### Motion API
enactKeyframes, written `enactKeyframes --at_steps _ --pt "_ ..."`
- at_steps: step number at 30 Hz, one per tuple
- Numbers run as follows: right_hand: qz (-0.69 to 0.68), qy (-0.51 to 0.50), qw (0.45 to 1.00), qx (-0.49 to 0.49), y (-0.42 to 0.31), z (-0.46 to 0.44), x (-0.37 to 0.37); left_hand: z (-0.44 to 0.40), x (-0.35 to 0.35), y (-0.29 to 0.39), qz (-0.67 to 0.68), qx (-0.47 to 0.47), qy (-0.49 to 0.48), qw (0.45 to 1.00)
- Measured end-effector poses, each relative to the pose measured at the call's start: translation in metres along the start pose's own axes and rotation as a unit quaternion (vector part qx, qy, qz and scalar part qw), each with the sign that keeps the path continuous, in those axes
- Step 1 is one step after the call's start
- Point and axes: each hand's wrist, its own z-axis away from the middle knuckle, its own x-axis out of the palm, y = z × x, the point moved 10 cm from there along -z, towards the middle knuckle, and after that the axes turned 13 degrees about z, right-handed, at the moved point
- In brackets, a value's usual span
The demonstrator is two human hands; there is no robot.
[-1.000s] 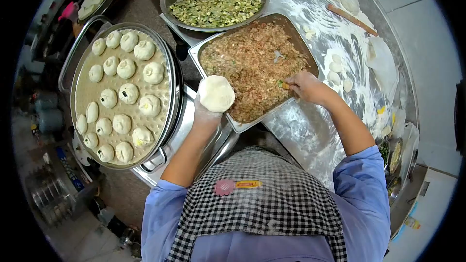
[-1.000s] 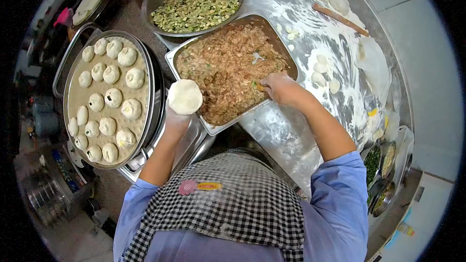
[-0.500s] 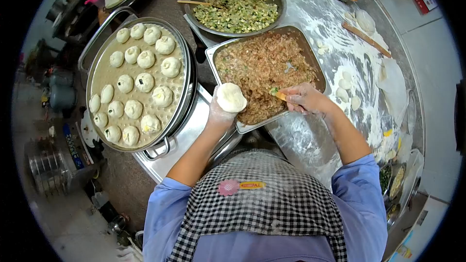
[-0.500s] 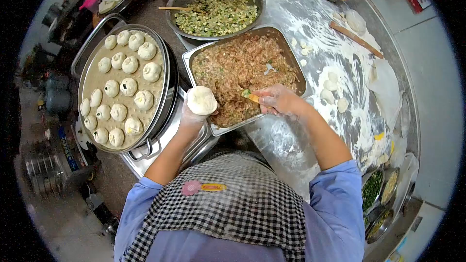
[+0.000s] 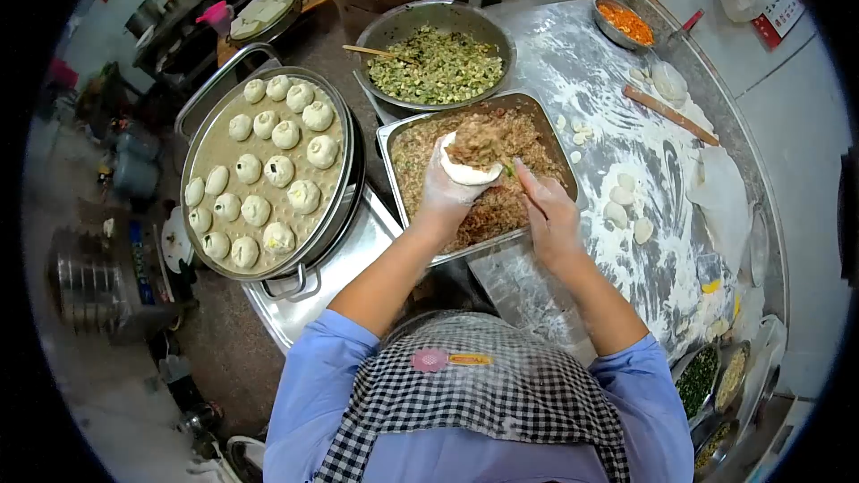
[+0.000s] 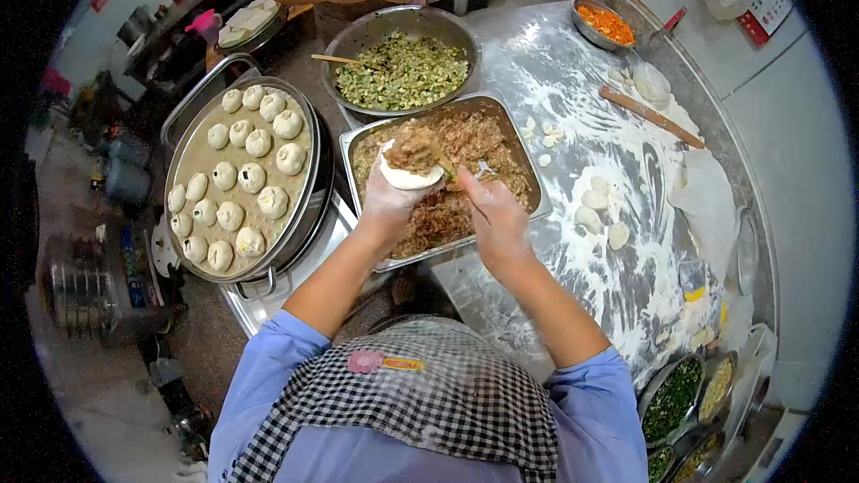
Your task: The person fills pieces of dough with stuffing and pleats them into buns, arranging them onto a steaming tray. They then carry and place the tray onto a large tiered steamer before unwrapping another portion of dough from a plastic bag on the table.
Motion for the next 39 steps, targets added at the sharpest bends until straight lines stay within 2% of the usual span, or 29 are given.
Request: enactKeyframes --at_steps 2,3,7,9,11,12,13,14,15,16,17,20,22,23,28,32,34,35,36,39 --pt "0.027 0.002 0.999 -0.027 -0.003 0.004 -0.008 -0.001 -0.002 0.004 -0.051 0.029 -0.031 0.998" --pt "0.038 -0.025 0.998 -0.051 -0.004 0.004 -0.009 0.001 -0.005 0.001 -0.034 -0.006 -0.024 0.999" --pt "0.096 -0.125 0.977 -0.144 -0.017 -0.006 -0.021 0.008 0.000 0.006 -0.082 -0.029 -0.085 0.993" --pt "0.124 -0.175 0.961 -0.178 -0.021 -0.006 -0.021 0.012 -0.003 0.007 -0.147 -0.026 -0.086 0.985" --pt "0.172 -0.215 0.946 -0.171 -0.013 -0.004 -0.035 0.012 0.019 0.008 -0.207 -0.001 -0.127 0.970" --pt "0.209 -0.240 0.934 -0.164 -0.010 0.001 -0.044 0.007 0.017 -0.012 -0.182 -0.025 -0.135 0.974" --pt "0.160 -0.121 0.957 -0.209 0.001 0.016 -0.063 0.008 0.030 -0.014 -0.145 -0.035 -0.140 0.979" --pt "0.151 -0.156 0.966 -0.136 0.003 0.024 -0.085 0.005 0.042 -0.022 -0.101 -0.050 -0.146 0.983" --pt "0.218 -0.253 0.942 -0.028 0.018 0.035 -0.093 -0.001 0.054 -0.028 -0.138 -0.022 -0.194 0.971" --pt "0.225 -0.246 0.942 0.033 0.032 0.055 -0.108 0.009 0.091 -0.025 -0.058 -0.062 -0.225 0.971" --pt "0.213 -0.258 0.934 0.128 0.047 0.079 -0.124 0.009 0.114 -0.036 -0.054 -0.076 -0.262 0.961" --pt "0.212 -0.122 0.936 0.254 0.055 0.152 -0.172 0.012 0.167 -0.100 -0.092 -0.135 -0.357 0.919" --pt "0.190 0.005 0.936 0.297 0.042 0.204 -0.196 0.057 0.223 -0.125 -0.008 -0.231 -0.439 0.868" --pt "0.206 0.046 0.919 0.333 0.039 0.228 -0.202 0.080 0.244 -0.137 0.028 -0.282 -0.465 0.839" --pt "0.227 0.199 0.844 0.444 0.000 0.327 -0.230 0.184 0.305 -0.192 0.040 -0.377 -0.561 0.735" --pt "0.295 0.176 0.767 0.543 -0.019 0.381 -0.224 0.260 0.327 -0.205 0.020 -0.443 -0.631 0.637" --pt "0.289 0.217 0.753 0.550 -0.033 0.393 -0.226 0.286 0.337 -0.202 0.037 -0.452 -0.655 0.604" --pt "0.282 0.235 0.749 0.551 -0.039 0.398 -0.226 0.294 0.339 -0.202 0.039 -0.460 -0.661 0.592" --pt "0.338 0.215 0.731 0.552 -0.042 0.401 -0.226 0.302 0.342 -0.205 0.029 -0.449 -0.678 0.581" --pt "0.428 0.152 0.721 0.523 -0.032 0.388 -0.217 0.289 0.339 -0.203 -0.027 -0.426 -0.682 0.593"
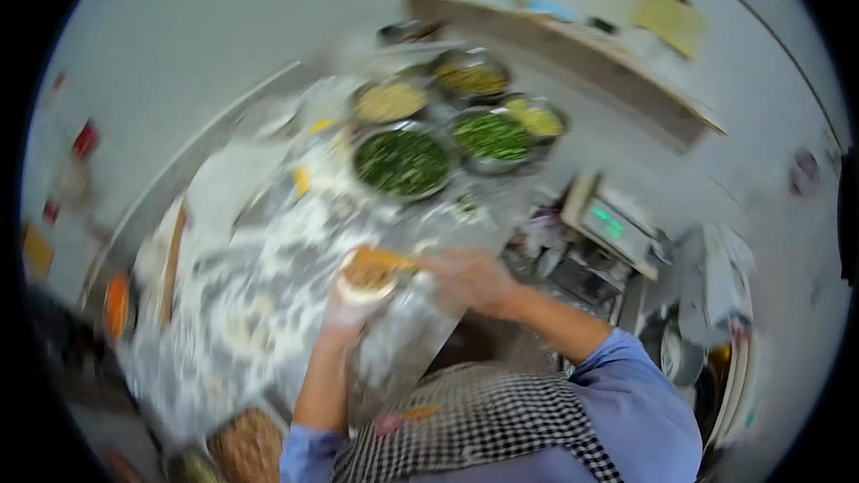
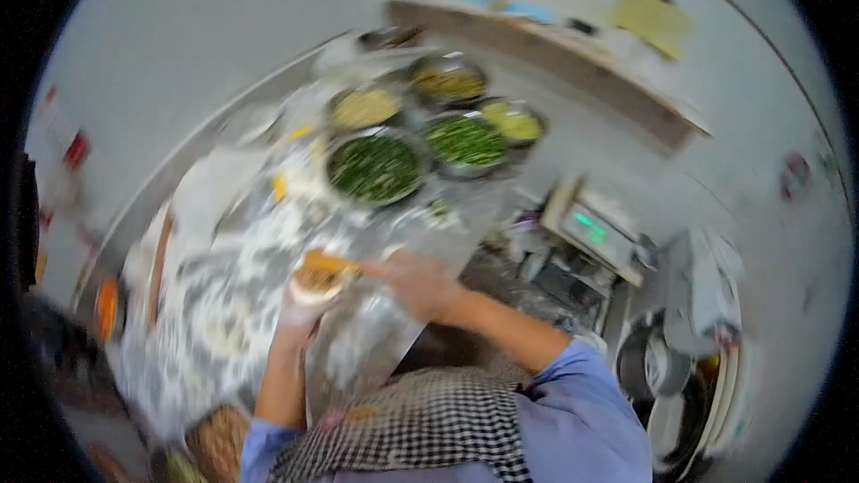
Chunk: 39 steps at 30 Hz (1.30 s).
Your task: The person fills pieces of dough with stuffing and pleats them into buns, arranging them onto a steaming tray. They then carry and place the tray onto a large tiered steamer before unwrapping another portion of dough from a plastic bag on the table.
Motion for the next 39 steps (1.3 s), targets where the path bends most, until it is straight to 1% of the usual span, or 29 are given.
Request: enactKeyframes --at_steps 1,3,5,6,8,9,10,11,13,14,15,17,20,21,22,23,25,26,28,29,30,31,32,34,35,36,37,38,39 --pt "0.009 -0.014 1.000 -0.014 -0.007 -0.010 -0.006 0.004 -0.002 0.006 -0.004 -0.015 0.020 1.000" --pt "-0.117 0.039 0.991 -0.053 -0.021 -0.024 -0.007 0.018 -0.022 0.019 0.021 0.015 0.017 1.000" --pt "-0.246 -0.014 0.967 -0.059 -0.042 -0.047 0.010 0.049 -0.042 0.044 0.080 0.079 0.031 0.993" --pt "-0.253 -0.021 0.962 -0.103 -0.063 -0.056 0.018 0.070 -0.055 0.048 0.076 0.089 0.047 0.992" --pt "-0.260 0.001 0.945 -0.201 -0.106 -0.075 0.021 0.105 -0.078 0.069 0.048 0.129 0.065 0.988" --pt "-0.218 -0.021 0.944 -0.245 -0.134 -0.084 0.029 0.130 -0.096 0.079 0.022 0.146 0.110 0.983" --pt "-0.231 -0.039 0.932 -0.276 -0.154 -0.094 0.032 0.145 -0.107 0.088 -0.059 0.162 0.143 0.975" --pt "-0.229 -0.062 0.923 -0.303 -0.185 -0.102 0.035 0.177 -0.117 0.102 -0.021 0.186 0.191 0.964" --pt "-0.245 -0.119 0.900 -0.340 -0.227 -0.109 0.049 0.220 -0.140 0.107 -0.130 0.207 0.260 0.934" --pt "-0.230 -0.110 0.880 -0.399 -0.253 -0.107 0.046 0.245 -0.144 0.113 -0.169 0.226 0.296 0.913" --pt "-0.213 -0.099 0.861 -0.451 -0.274 -0.107 0.041 0.266 -0.144 0.117 -0.157 0.233 0.318 0.906" --pt "-0.229 -0.107 0.814 -0.523 -0.317 -0.101 0.035 0.311 -0.141 0.124 -0.233 0.253 0.380 0.859" --pt "-0.224 -0.095 0.742 -0.624 -0.365 -0.089 0.025 0.359 -0.148 0.103 -0.090 0.245 0.447 0.855" --pt "-0.218 -0.087 0.717 -0.657 -0.379 -0.086 0.019 0.374 -0.144 0.103 -0.098 0.265 0.463 0.840" --pt "-0.151 -0.153 0.712 -0.668 -0.392 -0.086 0.026 0.388 -0.140 0.102 -0.104 0.285 0.478 0.824" --pt "-0.139 -0.173 0.704 -0.675 -0.398 -0.092 0.019 0.400 -0.138 0.103 -0.110 0.307 0.492 0.807" --pt "-0.111 -0.214 0.684 -0.689 -0.402 -0.101 0.014 0.420 -0.136 0.100 -0.056 0.354 0.502 0.787" --pt "-0.173 -0.202 0.670 -0.693 -0.403 -0.108 0.009 0.427 -0.135 0.099 -0.032 0.381 0.510 0.771" --pt "-0.270 -0.262 0.679 -0.631 -0.408 -0.113 0.013 0.438 -0.130 0.095 0.032 0.423 0.528 0.736" --pt "-0.314 -0.302 0.677 -0.593 -0.408 -0.108 0.018 0.443 -0.133 0.094 -0.012 0.459 0.545 0.701" --pt "-0.335 -0.348 0.702 -0.524 -0.413 -0.101 0.028 0.433 -0.135 0.085 0.054 0.488 0.510 0.707" --pt "-0.385 -0.395 0.698 -0.457 -0.414 -0.088 0.054 0.426 -0.128 0.087 0.084 0.497 0.507 0.699" --pt "-0.419 -0.446 0.668 -0.424 -0.416 -0.071 0.070 0.420 -0.127 0.080 0.113 0.504 0.499 0.696" --pt "-0.478 -0.522 0.607 -0.360 -0.425 -0.040 0.073 0.412 -0.119 0.076 0.051 0.486 0.524 0.697" --pt "-0.513 -0.521 0.588 -0.346 -0.429 -0.034 0.073 0.412 -0.113 0.080 0.010 0.482 0.531 0.696" --pt "-0.547 -0.518 0.569 -0.329 -0.430 -0.030 0.074 0.417 -0.115 0.072 -0.034 0.423 0.577 0.698" --pt "-0.583 -0.509 0.550 -0.315 -0.432 -0.031 0.073 0.420 -0.112 0.074 -0.062 0.416 0.576 0.701" --pt "-0.568 -0.484 0.559 -0.361 -0.436 -0.032 0.069 0.422 -0.108 0.076 -0.090 0.409 0.574 0.704" --pt "-0.553 -0.457 0.567 -0.405 -0.440 -0.032 0.065 0.424 -0.103 0.078 -0.152 0.375 0.595 0.694"
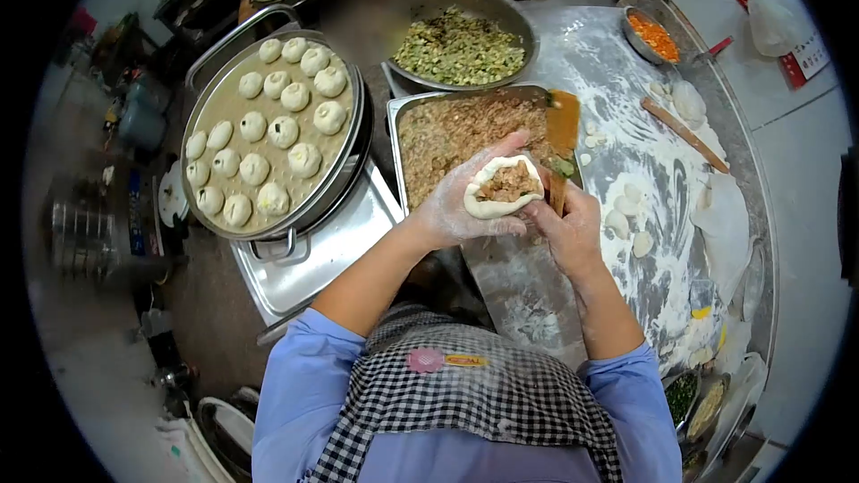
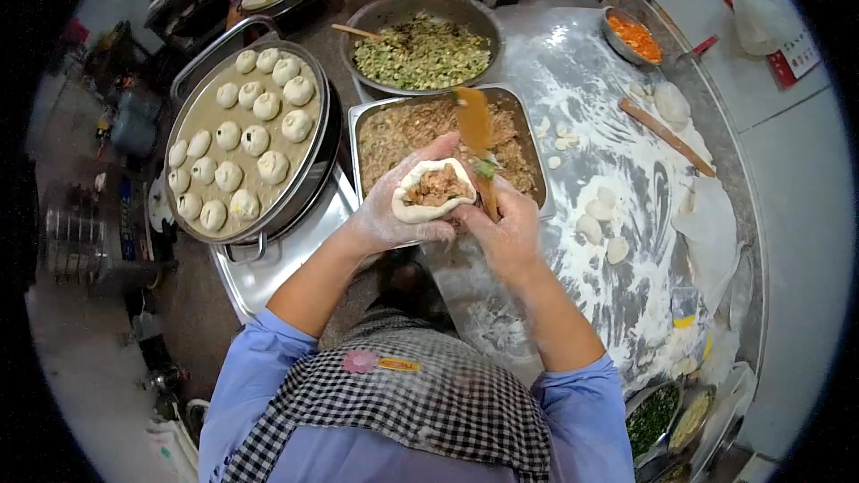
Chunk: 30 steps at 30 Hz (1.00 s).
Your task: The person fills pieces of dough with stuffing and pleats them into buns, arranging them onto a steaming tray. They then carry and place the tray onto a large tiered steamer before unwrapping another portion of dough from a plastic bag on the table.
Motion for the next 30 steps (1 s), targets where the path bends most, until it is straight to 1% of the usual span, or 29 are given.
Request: enactKeyframes --at_steps 2,3,5,7,8,10,11,13,14,15,16,18,19,21,24,25,28,30 --pt "0.055 -0.023 0.997 -0.056 -0.008 -0.005 0.002 0.003 0.002 0.013 -0.148 0.030 -0.021 0.988" --pt "0.065 -0.035 0.996 -0.042 -0.013 -0.005 0.002 0.005 -0.001 0.001 0.008 -0.032 0.001 0.999" --pt "0.074 -0.021 0.996 -0.035 -0.006 -0.003 -0.012 0.007 -0.009 -0.003 0.079 -0.043 0.033 0.995" --pt "0.148 -0.018 0.986 -0.069 -0.009 0.001 -0.018 0.009 -0.019 -0.011 0.160 -0.063 0.076 0.982" --pt "0.184 -0.014 0.979 -0.086 -0.010 0.004 -0.021 0.006 -0.022 -0.008 0.119 -0.056 0.070 0.989" --pt "0.325 -0.018 0.931 -0.163 -0.013 0.011 -0.010 0.001 -0.029 -0.003 0.040 -0.042 0.055 0.997" --pt "0.348 -0.022 0.921 -0.174 -0.016 0.012 -0.006 -0.003 -0.030 -0.001 -0.001 -0.021 0.037 0.999" --pt "0.395 -0.033 0.897 -0.196 -0.026 0.011 0.002 -0.003 -0.032 -0.006 0.028 -0.046 0.028 0.998" --pt "0.406 -0.060 0.895 -0.173 -0.026 0.007 0.003 -0.003 -0.035 -0.008 0.042 -0.058 0.024 0.997" --pt "0.417 -0.087 0.892 -0.150 -0.028 0.002 0.001 -0.004 -0.038 -0.007 0.021 -0.051 0.017 0.998" --pt "0.427 -0.113 0.888 -0.127 -0.027 -0.001 0.001 -0.007 -0.041 -0.003 -0.029 -0.025 0.004 0.999" --pt "0.313 -0.087 0.939 -0.112 -0.028 -0.004 -0.012 -0.013 -0.047 0.006 -0.130 0.031 -0.022 0.991" --pt "0.253 -0.074 0.959 -0.104 -0.028 -0.006 -0.017 -0.015 -0.051 0.009 -0.166 0.054 -0.015 0.984" --pt "0.284 -0.064 0.950 -0.113 -0.026 -0.010 -0.012 -0.017 -0.058 0.014 -0.239 0.095 -0.002 0.966" --pt "0.329 -0.073 0.934 -0.117 -0.016 -0.017 0.004 -0.023 -0.075 -0.003 -0.192 0.013 0.026 0.981" --pt "0.345 -0.081 0.928 -0.117 -0.011 -0.020 0.010 -0.025 -0.075 0.005 -0.242 0.044 0.022 0.969" --pt "0.322 -0.118 0.933 -0.113 0.001 -0.027 0.026 -0.028 -0.081 0.008 -0.372 0.064 0.025 0.926" --pt "0.223 -0.192 0.955 0.023 0.026 -0.032 0.037 -0.028 -0.087 -0.003 -0.389 0.052 0.019 0.919"
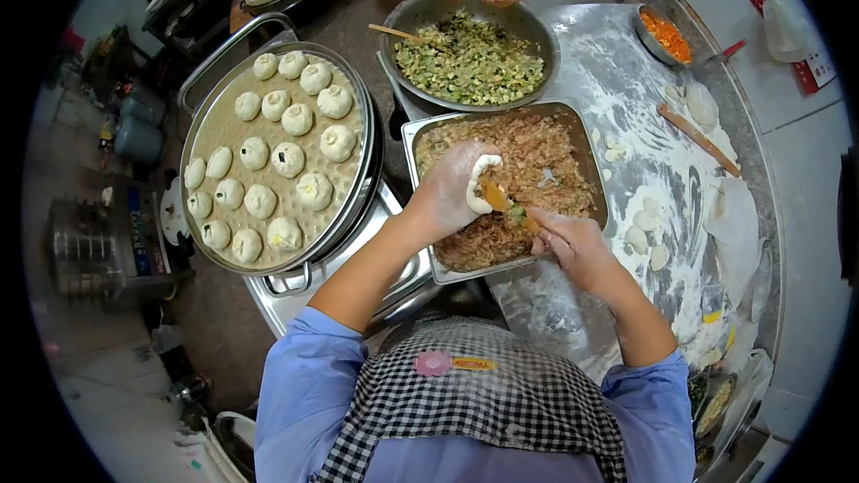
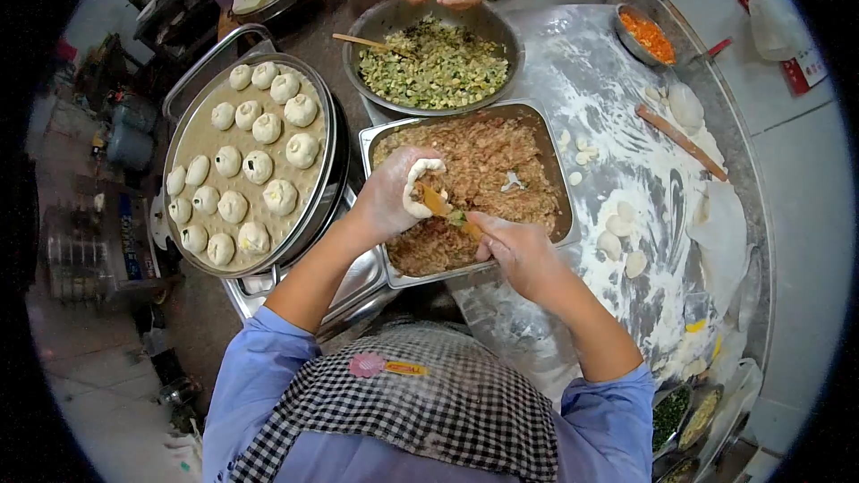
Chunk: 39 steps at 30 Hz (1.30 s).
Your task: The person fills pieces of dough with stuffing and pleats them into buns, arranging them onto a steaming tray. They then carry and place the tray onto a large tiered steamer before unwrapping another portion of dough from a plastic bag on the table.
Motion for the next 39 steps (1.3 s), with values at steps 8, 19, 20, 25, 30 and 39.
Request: enactKeyframes --at_steps 8,19,20,25,30,39 --pt "-0.409 -0.029 0.912 0.023 0.042 -0.003 0.003 0.002 0.001 -0.029 0.295 -0.128 0.033 0.946" --pt "0.243 0.229 0.939 -0.087 -0.013 0.012 -0.014 0.023 0.028 -0.027 0.528 -0.220 -0.006 0.821" --pt "0.248 0.219 0.939 -0.098 -0.016 0.013 -0.011 0.023 0.024 -0.023 0.478 -0.213 -0.020 0.852" --pt "0.241 0.102 0.953 -0.152 -0.028 0.006 -0.001 0.033 0.014 -0.001 0.329 -0.147 -0.110 0.926" --pt "-0.086 0.076 0.993 -0.029 -0.022 0.016 -0.014 0.050 0.013 0.006 0.518 -0.184 -0.012 0.835" --pt "-0.045 0.232 0.970 -0.047 -0.060 0.009 -0.010 0.075 0.017 0.038 0.554 -0.199 0.031 0.808"
